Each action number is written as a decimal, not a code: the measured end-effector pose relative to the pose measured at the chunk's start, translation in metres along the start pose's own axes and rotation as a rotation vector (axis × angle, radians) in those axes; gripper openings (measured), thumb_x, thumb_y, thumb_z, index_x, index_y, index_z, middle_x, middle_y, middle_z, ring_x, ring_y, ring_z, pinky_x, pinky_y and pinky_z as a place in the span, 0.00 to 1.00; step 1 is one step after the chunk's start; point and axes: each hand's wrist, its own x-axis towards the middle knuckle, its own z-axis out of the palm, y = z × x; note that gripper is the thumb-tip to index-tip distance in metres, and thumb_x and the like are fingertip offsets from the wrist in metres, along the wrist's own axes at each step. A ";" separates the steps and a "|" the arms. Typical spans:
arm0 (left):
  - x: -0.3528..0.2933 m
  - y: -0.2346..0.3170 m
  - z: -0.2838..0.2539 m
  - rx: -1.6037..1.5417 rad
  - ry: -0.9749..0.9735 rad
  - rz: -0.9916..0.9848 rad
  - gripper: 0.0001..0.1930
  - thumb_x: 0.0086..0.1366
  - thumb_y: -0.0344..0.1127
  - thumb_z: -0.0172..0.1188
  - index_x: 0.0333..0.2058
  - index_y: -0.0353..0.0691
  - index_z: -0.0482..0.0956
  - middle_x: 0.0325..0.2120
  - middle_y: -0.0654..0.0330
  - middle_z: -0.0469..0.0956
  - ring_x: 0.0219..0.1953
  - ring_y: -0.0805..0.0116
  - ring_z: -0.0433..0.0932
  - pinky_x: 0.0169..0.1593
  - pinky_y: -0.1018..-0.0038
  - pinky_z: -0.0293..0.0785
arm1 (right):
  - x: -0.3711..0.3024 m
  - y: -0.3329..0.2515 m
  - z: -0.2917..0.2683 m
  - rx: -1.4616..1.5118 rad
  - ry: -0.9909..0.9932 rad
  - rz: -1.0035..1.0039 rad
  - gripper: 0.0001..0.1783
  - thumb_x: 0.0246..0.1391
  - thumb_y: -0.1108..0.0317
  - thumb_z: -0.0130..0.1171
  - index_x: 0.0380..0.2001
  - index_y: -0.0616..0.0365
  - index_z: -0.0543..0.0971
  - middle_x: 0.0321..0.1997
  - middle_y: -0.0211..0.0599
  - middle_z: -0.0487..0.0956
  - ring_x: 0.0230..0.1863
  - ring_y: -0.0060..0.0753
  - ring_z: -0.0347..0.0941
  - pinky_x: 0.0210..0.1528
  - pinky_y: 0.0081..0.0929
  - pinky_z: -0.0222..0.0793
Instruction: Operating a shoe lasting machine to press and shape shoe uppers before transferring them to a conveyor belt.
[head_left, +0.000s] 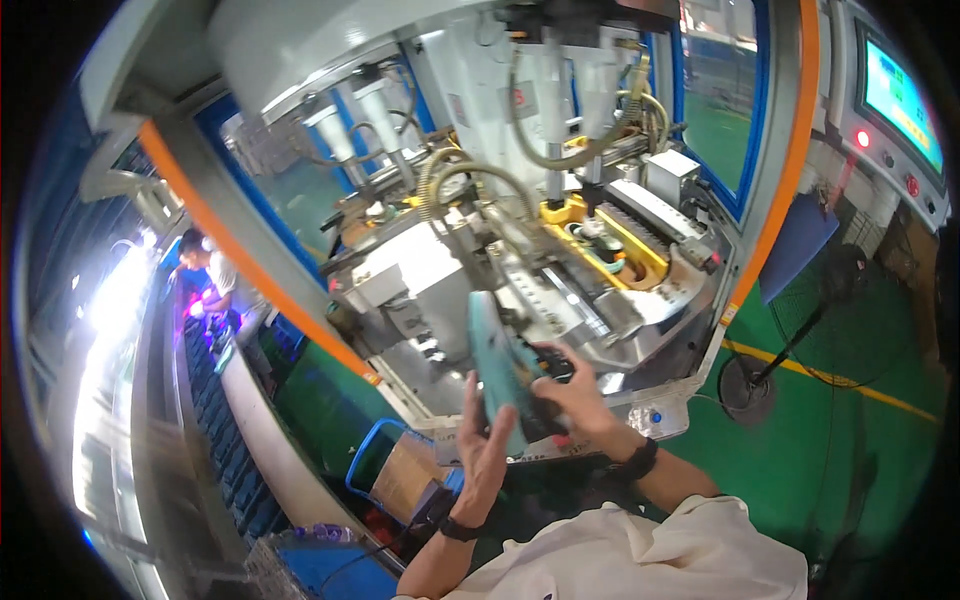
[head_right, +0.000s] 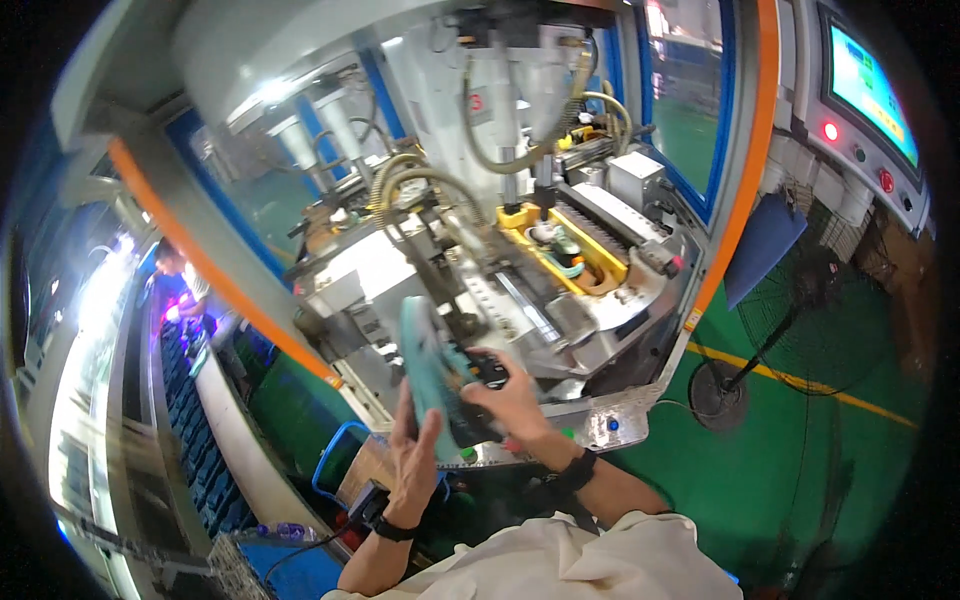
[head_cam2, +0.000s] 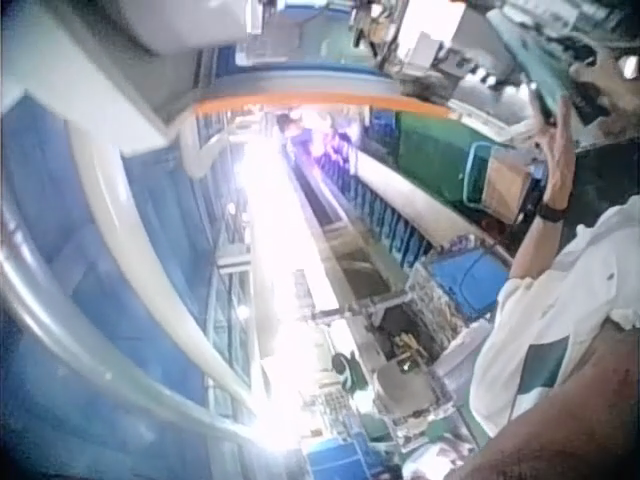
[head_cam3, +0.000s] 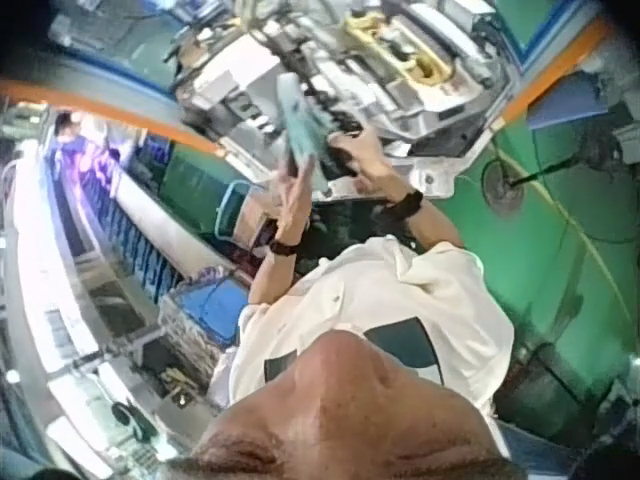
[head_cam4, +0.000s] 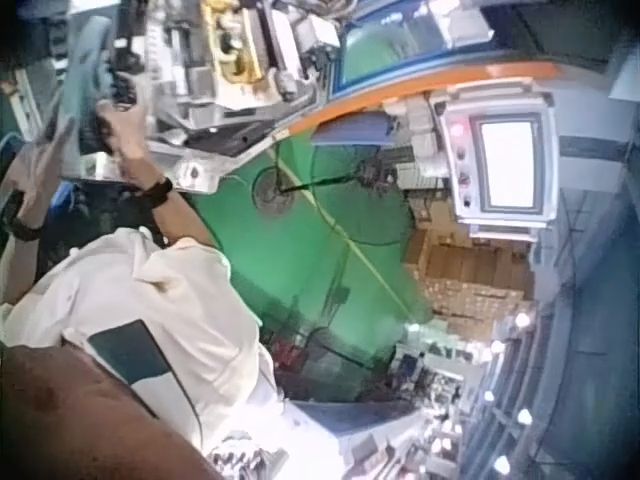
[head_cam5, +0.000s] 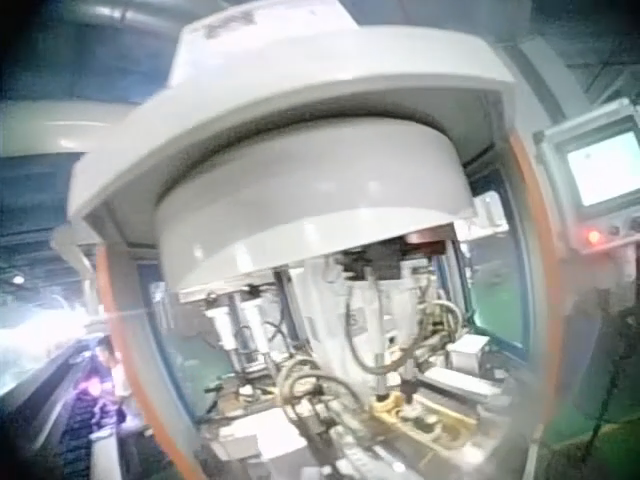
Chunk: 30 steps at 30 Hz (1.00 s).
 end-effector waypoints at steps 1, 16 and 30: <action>0.019 -0.009 0.020 -0.012 -0.108 -0.044 0.38 0.69 0.40 0.57 0.69 0.30 0.48 0.64 0.48 0.62 0.62 0.63 0.64 0.64 0.69 0.60 | 0.009 -0.001 -0.032 0.027 0.057 0.048 0.31 0.41 0.72 0.69 0.53 0.59 0.75 0.46 0.31 0.78 0.45 0.21 0.72 0.50 0.21 0.69; 0.399 -0.268 0.206 0.839 0.124 -0.352 0.49 0.53 0.46 0.68 0.63 0.23 0.51 0.56 0.32 0.67 0.57 0.39 0.70 0.58 0.56 0.69 | 0.067 -0.094 -0.280 -0.380 0.780 -0.078 0.31 0.39 0.78 0.59 0.53 0.64 0.73 0.45 0.36 0.77 0.45 0.27 0.73 0.52 0.25 0.69; 0.254 -0.116 0.104 -0.428 0.007 -0.758 0.18 0.60 0.28 0.65 0.49 0.34 0.76 0.38 0.62 0.81 0.38 0.71 0.81 0.37 0.73 0.79 | 0.379 -0.073 -0.248 -1.155 0.156 0.297 0.34 0.32 0.60 0.73 0.43 0.72 0.77 0.39 0.53 0.81 0.41 0.43 0.79 0.45 0.34 0.74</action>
